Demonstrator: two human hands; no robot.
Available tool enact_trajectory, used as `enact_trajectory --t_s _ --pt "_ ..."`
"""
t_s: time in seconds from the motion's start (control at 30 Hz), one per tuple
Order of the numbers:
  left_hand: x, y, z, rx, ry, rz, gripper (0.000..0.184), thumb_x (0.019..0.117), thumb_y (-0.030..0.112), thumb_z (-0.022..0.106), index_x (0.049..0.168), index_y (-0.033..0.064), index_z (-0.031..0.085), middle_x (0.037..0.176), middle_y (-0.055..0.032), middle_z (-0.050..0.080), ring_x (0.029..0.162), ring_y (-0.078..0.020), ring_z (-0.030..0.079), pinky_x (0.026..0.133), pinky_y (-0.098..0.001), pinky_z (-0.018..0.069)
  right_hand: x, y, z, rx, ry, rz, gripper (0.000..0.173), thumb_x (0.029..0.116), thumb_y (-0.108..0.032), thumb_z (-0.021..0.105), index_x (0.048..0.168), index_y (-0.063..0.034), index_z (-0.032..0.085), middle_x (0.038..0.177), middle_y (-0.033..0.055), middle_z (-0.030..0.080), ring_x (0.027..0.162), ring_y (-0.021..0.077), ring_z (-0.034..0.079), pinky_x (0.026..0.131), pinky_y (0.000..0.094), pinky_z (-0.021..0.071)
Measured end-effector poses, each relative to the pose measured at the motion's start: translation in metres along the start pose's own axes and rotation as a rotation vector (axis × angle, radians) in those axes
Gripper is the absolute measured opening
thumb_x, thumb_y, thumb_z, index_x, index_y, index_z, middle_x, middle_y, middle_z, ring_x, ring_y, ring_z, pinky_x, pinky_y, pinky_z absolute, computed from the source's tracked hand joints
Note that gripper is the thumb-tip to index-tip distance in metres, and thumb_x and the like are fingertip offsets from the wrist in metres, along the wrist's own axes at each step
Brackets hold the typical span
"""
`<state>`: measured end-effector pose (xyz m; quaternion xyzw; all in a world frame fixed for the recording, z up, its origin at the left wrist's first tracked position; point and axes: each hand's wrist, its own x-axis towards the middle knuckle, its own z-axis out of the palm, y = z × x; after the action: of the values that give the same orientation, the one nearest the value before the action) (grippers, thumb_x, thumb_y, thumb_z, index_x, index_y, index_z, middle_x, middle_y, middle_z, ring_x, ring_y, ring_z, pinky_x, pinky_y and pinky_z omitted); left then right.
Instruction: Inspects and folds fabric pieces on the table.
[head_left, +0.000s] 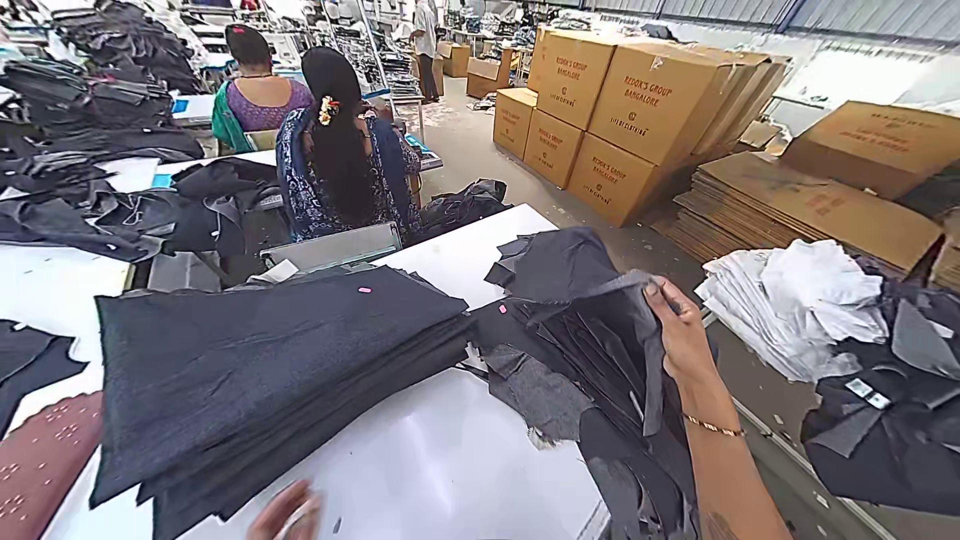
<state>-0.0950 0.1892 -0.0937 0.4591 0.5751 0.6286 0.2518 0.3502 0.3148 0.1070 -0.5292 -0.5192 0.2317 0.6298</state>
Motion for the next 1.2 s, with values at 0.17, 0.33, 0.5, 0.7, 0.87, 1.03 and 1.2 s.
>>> enact_trajectory --t_s 0.17,0.33,0.5,0.7,0.87,1.03,1.2 --pt "-0.039 0.056 0.125 0.320 -0.136 0.494 0.090 0.0814 0.055 0.074 0.140 -0.0090 0.050 0.142 -0.0370 0.049 0.135 -0.0519 0.046 0.110 -0.0656 0.0343 -0.093 -0.047 -0.036 0.057 -0.578 -0.209 0.024 0.1029 -0.041 0.056 0.106 -0.0267 0.076 0.098 -0.0237 0.071 0.088 -0.0139 0.061 0.080 0.0088 0.0506" --pt "-0.053 0.105 0.115 -0.045 -0.317 0.473 0.034 0.1016 0.006 0.050 0.124 -0.0185 0.057 0.128 -0.0215 0.066 0.127 -0.0143 0.060 0.108 -0.0248 0.0433 -0.143 -0.091 -0.098 0.197 -0.853 -0.376 0.027 0.1068 -0.038 0.051 0.109 -0.0215 0.072 0.098 -0.0179 0.071 0.093 -0.0132 0.062 0.083 0.0071 0.0488" --pt "-0.096 0.136 0.088 -0.304 -0.572 0.712 0.041 0.1076 0.048 0.041 0.127 0.0240 0.069 0.148 0.0027 0.057 0.147 -0.0141 0.040 0.126 -0.0457 0.0210 -0.188 -0.077 -0.128 0.191 -0.690 -0.195 0.029 0.1048 -0.045 0.051 0.110 -0.0314 0.076 0.103 -0.0228 0.073 0.094 -0.0123 0.064 0.084 0.0089 0.0512" --pt "-0.188 0.139 0.020 -0.365 -0.440 0.093 0.018 0.0985 0.019 0.060 0.087 0.0120 0.072 0.077 0.0138 0.069 0.072 0.0089 0.062 0.069 -0.0126 0.0533 -0.302 -0.003 -0.060 0.283 -0.755 0.533 0.023 0.1012 -0.002 0.043 0.103 -0.0001 0.067 0.089 -0.0084 0.068 0.083 -0.0098 0.060 0.081 0.0129 0.0500" --pt "-0.213 0.139 -0.047 0.206 -0.023 -0.099 0.014 0.0886 0.008 0.057 0.087 0.0016 0.070 0.072 0.0075 0.066 0.067 0.0104 0.057 0.067 -0.0116 0.0483 -0.331 0.029 -0.008 0.182 -1.100 0.406 0.057 0.1016 -0.032 0.059 0.143 0.0071 0.051 0.138 0.0143 0.062 0.127 0.0154 0.059 0.109 0.0332 0.0469" --pt "-0.235 0.167 -0.055 0.137 -0.110 -0.033 0.016 0.0895 0.006 0.053 0.081 0.0028 0.066 0.067 0.0096 0.060 0.063 0.0106 0.054 0.063 -0.0107 0.0463 -0.331 -0.038 0.039 0.281 -1.285 0.213 0.111 0.0765 -0.035 0.088 0.159 0.0020 0.024 0.157 0.0134 0.044 0.140 0.0183 0.049 0.110 0.0361 0.0475" --pt "-0.234 0.180 -0.078 0.054 -0.305 0.079 0.011 0.0842 0.015 0.070 0.080 0.0051 0.068 0.069 0.0113 0.064 0.064 0.0132 0.056 0.061 -0.0076 0.0471 -0.334 -0.070 0.044 0.544 -1.108 0.392 0.008 0.0954 -0.005 0.065 0.094 -0.0092 0.072 0.083 -0.0072 0.075 0.077 0.0008 0.070 0.076 0.0236 0.0593"
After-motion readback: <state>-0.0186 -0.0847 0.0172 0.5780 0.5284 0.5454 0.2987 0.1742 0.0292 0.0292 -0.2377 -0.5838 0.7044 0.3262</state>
